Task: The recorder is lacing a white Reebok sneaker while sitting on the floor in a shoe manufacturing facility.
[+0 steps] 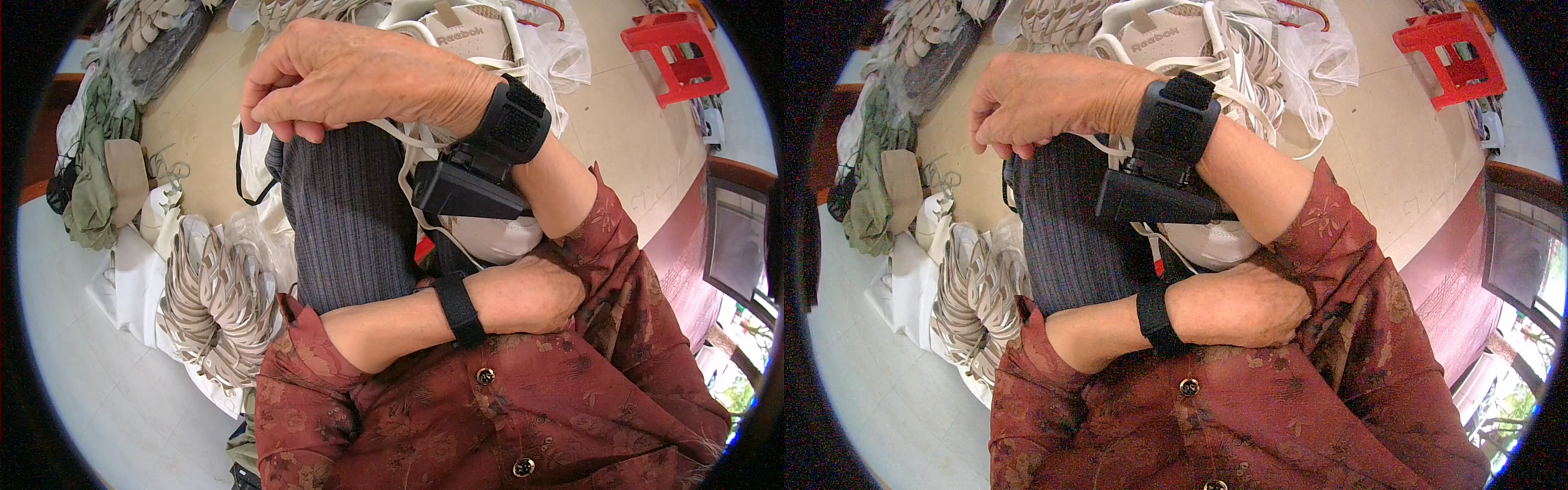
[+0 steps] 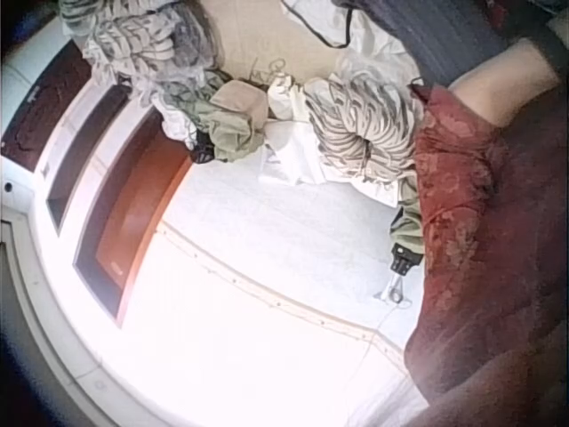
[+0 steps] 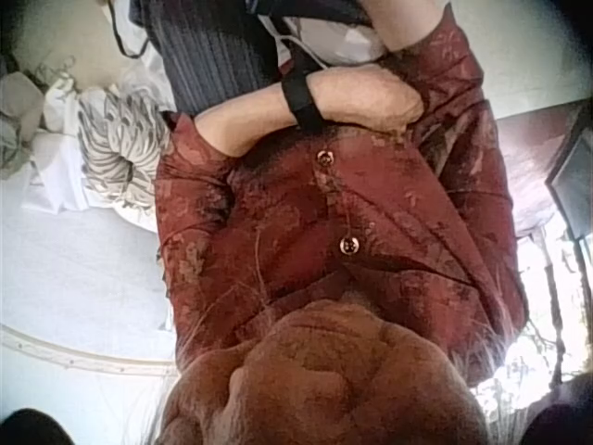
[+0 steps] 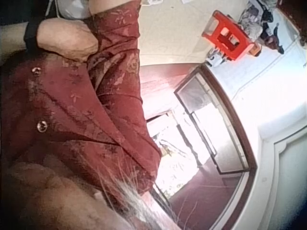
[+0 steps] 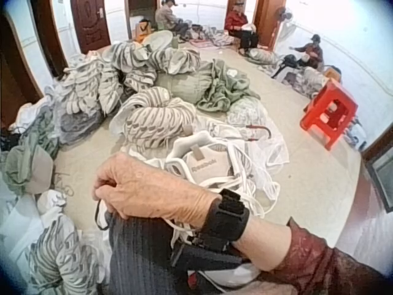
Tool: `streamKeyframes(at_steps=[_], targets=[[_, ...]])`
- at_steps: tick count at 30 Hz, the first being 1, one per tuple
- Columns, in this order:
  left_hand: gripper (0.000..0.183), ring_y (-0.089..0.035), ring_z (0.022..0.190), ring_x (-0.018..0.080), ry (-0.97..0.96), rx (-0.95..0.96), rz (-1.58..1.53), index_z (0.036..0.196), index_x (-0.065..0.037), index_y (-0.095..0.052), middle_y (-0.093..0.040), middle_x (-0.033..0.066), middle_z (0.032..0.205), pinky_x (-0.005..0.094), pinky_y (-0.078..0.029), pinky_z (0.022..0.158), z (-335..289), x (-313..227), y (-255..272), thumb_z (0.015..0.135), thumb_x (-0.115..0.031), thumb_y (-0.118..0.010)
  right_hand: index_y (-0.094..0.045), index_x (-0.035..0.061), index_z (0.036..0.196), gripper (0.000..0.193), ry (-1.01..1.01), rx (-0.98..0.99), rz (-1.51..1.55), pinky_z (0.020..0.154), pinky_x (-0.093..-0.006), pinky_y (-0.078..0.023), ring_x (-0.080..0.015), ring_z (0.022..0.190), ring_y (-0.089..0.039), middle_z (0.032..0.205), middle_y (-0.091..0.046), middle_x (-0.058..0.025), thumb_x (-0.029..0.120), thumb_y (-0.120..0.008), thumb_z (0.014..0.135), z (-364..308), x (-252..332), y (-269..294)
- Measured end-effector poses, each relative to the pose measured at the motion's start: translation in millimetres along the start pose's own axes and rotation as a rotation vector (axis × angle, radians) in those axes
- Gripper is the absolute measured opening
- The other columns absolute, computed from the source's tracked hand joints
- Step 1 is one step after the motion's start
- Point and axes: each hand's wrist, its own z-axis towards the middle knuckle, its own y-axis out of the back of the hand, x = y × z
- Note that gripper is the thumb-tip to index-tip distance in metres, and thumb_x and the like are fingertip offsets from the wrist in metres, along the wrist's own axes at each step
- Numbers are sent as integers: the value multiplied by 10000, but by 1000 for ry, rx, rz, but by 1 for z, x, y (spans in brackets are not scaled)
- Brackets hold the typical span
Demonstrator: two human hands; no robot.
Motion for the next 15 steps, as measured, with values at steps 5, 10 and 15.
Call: streamKeyframes(at_steps=[5,10,15], targets=[[226,-655,818,391,-18,-35,-1,891,4,-594,-643,200,856,467,-515,735,-1,1,-3,889,-222,-587,-731,-11,893,247,11,-10,6,509,-258,-442,-105,580,-599,678,-656,-38,203,-620,836,-2,4,0],[226,-649,813,388,-41,-55,25,896,-5,-584,-633,191,852,464,-512,741,-3,3,-4,891,-230,-593,-726,-8,871,242,35,-12,21,494,-258,-434,-99,560,-588,662,-649,-35,212,-630,838,-4,1,0],[227,-647,819,386,-27,-61,3,895,-5,-585,-634,190,854,463,-511,747,-2,3,-5,889,-232,-598,-722,-8,860,238,36,-13,16,491,-255,-431,-99,555,-586,657,-648,-32,213,-638,833,-2,-1,0]])
